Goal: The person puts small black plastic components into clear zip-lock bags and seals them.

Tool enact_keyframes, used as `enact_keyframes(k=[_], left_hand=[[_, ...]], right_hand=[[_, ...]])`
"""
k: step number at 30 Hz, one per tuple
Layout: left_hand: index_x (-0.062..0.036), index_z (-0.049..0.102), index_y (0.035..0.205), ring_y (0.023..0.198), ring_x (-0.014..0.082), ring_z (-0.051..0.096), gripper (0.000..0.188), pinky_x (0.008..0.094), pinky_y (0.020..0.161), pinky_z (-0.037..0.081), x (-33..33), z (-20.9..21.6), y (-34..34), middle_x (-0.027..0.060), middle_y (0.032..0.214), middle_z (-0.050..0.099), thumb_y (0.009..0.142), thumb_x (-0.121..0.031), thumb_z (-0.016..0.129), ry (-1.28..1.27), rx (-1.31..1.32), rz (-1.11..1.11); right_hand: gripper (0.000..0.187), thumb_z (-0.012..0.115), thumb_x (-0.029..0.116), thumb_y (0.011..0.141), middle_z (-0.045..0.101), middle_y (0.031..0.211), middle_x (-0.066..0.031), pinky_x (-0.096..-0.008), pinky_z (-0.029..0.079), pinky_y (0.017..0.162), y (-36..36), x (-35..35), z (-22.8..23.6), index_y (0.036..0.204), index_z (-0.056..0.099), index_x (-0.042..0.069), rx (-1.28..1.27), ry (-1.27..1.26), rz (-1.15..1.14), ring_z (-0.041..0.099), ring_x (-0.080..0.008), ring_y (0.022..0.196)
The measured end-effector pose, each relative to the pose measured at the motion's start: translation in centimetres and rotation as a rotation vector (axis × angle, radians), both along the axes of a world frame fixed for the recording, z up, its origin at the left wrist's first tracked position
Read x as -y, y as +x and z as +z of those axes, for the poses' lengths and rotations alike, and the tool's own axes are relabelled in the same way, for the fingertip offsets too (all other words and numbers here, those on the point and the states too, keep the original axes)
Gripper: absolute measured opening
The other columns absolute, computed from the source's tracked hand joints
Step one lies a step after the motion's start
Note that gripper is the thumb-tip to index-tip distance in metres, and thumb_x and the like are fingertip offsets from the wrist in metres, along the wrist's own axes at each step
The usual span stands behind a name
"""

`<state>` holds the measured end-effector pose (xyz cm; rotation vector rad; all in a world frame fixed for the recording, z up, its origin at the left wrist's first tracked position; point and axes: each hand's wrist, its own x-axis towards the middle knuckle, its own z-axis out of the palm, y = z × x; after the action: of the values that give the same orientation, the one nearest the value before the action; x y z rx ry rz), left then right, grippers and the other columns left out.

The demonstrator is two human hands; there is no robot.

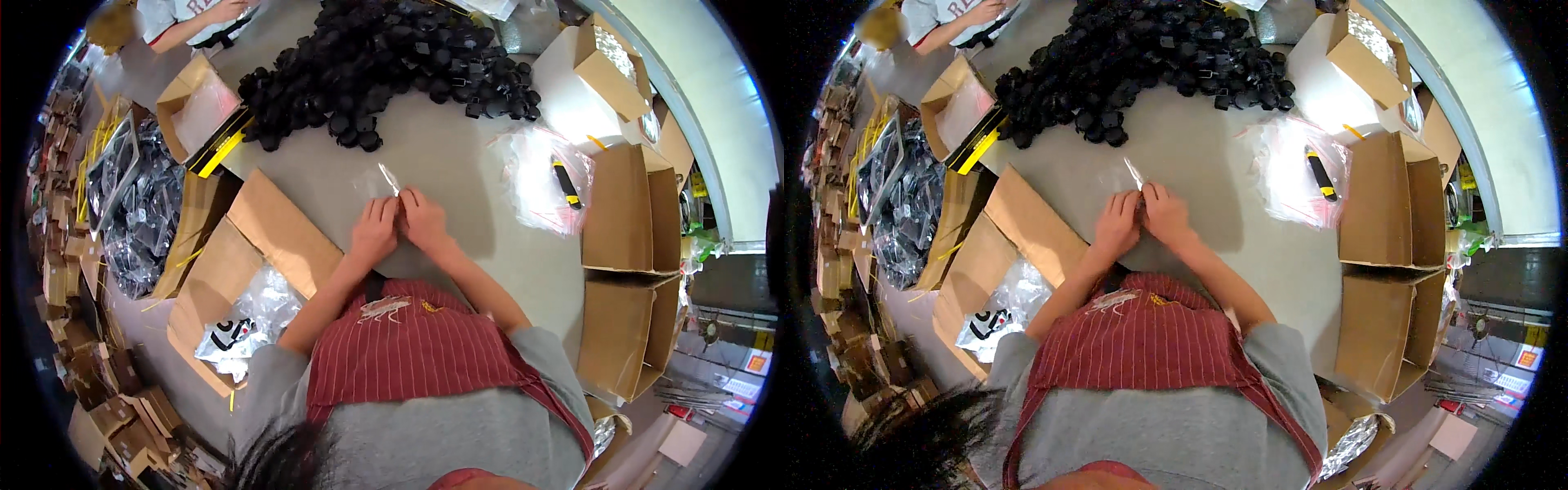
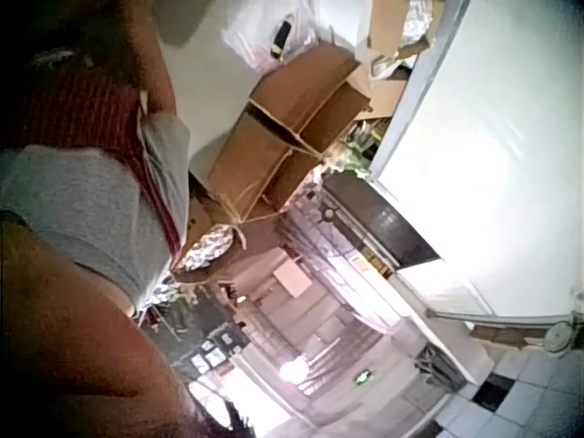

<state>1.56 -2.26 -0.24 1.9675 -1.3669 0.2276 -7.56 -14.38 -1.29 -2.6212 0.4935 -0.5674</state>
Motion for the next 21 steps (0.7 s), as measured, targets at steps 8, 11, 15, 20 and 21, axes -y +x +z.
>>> enact_keyframes(k=[8,11,15,20,21], left_hand=[[-0.0075,0.059,0.108,0.105,0.027,0.059,0.035,0.0377,0.079,0.054,-1.4,-1.4,1.5,0.0083,0.111,0.065,0.074,-0.009,0.067,0.08,0.006,0.179],[-0.0063,0.059,0.108,0.108,0.0263,0.059,0.036,0.0394,0.083,0.052,-1.4,-1.5,1.1,0.0079,0.115,0.065,0.074,-0.01,0.068,0.042,0.113,0.154],[-0.0032,0.059,0.109,0.115,0.0284,0.058,0.037,0.0413,0.094,0.048,-0.9,-0.8,0.8,0.0105,0.123,0.064,0.073,-0.009,0.067,0.062,0.108,0.105],[0.0007,0.058,0.118,0.128,0.0327,0.051,0.044,0.0441,0.107,0.041,-1.0,-2.2,-0.3,0.0177,0.132,0.059,0.075,-0.009,0.063,0.155,0.089,0.118],[0.0029,0.057,0.122,0.132,0.0339,0.048,0.047,0.046,0.111,0.037,-0.9,-2.2,-0.3,0.0199,0.134,0.057,0.077,-0.009,0.061,0.184,0.058,0.105]], right_hand=[[0.039,0.065,0.012,0.08,0.062,0.124,-0.0065,-0.0387,0.056,0.071,-2.0,2.2,0.3,0.119,0.058,0.009,0.118,0.009,-0.09,0.068,-0.0279,0.089],[0.041,0.064,0.01,0.081,0.063,0.122,-0.0076,-0.0395,0.055,0.079,-1.8,1.6,0.5,0.121,0.057,0.009,0.105,-0.069,-0.096,0.066,-0.0289,0.095],[0.039,0.06,0.007,0.083,0.061,0.122,-0.0113,-0.0409,0.052,0.085,-1.3,2.2,0.5,0.122,0.055,0.007,0.095,-0.14,-0.051,0.062,-0.0347,0.102],[0.047,0.069,0.014,0.079,0.062,0.121,-0.0106,-0.0408,0.051,0.088,-0.2,6.2,1.7,0.123,0.055,0.007,-0.134,0.158,0.132,0.062,-0.032,0.103],[0.051,0.073,0.016,0.077,0.062,0.121,-0.0107,-0.0404,0.05,0.09,0.3,7.6,2.1,0.124,0.054,0.006,-0.256,0.334,0.261,0.062,-0.0314,0.104]])
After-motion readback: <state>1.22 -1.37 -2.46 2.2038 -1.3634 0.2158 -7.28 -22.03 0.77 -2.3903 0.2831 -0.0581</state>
